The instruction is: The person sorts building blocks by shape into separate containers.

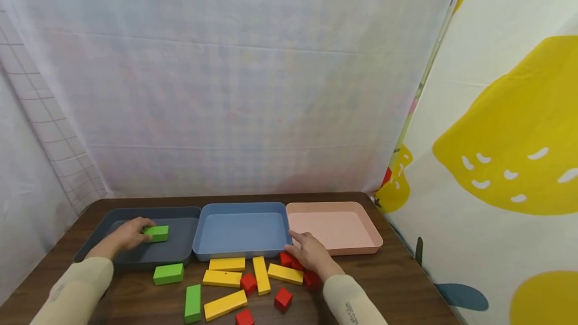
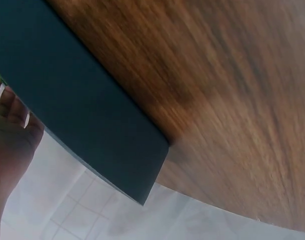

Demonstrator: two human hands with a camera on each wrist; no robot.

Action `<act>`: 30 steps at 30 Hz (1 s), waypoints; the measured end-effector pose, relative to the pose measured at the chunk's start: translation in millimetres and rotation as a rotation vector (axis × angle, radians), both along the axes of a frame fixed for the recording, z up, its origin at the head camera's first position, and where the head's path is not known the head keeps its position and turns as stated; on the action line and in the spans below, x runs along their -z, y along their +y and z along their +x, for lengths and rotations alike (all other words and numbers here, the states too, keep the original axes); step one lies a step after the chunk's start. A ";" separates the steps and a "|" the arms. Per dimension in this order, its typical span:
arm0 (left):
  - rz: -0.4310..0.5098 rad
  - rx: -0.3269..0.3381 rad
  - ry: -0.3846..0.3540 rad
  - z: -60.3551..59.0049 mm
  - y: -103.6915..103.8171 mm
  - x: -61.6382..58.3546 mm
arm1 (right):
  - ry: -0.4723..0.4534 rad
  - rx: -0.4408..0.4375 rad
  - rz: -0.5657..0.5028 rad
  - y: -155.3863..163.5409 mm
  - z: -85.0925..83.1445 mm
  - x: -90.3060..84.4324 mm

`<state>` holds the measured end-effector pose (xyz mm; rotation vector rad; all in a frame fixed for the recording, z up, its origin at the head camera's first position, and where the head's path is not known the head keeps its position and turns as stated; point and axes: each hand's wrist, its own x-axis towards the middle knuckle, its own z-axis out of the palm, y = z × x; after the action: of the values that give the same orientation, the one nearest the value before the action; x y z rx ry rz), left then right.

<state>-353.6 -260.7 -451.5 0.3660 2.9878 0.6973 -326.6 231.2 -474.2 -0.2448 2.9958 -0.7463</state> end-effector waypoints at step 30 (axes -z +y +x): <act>0.033 -0.003 0.021 9.3 -1.2 -16.5 | 0.024 -0.047 -0.022 -1.8 -1.8 0.0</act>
<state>-344.3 -261.9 -435.0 0.3728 3.0005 0.7488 -328.4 229.4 -474.2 -0.3256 2.9939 -0.7775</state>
